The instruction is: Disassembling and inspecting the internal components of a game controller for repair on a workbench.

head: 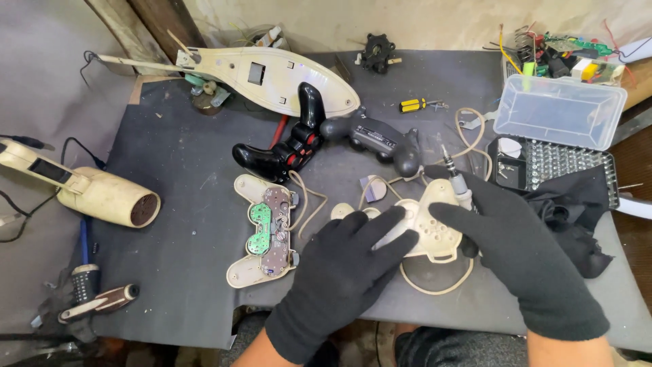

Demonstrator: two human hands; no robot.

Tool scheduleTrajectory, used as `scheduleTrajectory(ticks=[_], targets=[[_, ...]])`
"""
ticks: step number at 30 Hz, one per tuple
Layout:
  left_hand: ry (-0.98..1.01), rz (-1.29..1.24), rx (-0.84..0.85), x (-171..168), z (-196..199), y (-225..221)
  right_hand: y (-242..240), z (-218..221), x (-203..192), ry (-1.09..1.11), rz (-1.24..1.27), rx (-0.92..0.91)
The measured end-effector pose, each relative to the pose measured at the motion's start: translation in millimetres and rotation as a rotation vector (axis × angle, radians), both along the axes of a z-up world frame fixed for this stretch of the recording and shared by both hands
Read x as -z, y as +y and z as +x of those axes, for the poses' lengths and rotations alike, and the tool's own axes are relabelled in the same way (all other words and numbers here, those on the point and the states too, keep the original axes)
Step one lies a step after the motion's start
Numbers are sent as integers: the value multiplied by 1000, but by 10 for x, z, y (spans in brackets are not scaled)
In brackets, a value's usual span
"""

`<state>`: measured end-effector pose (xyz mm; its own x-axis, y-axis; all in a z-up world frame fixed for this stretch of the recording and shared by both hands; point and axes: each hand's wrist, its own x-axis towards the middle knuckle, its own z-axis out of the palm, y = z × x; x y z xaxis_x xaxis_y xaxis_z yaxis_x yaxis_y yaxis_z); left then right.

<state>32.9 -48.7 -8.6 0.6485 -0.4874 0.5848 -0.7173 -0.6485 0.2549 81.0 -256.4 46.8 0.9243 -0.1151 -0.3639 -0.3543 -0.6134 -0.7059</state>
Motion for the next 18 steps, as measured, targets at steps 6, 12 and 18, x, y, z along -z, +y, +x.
scheduleTrajectory(ticks=[6,12,18], targets=[[59,-352,-38,-144,29,233,-276,-9,156,-116,117,329],[-15,-425,-346,-126,69,485,-491,-19,320,-482,247,348],[23,-178,-150,-65,93,379,-526,-16,317,-519,27,264]])
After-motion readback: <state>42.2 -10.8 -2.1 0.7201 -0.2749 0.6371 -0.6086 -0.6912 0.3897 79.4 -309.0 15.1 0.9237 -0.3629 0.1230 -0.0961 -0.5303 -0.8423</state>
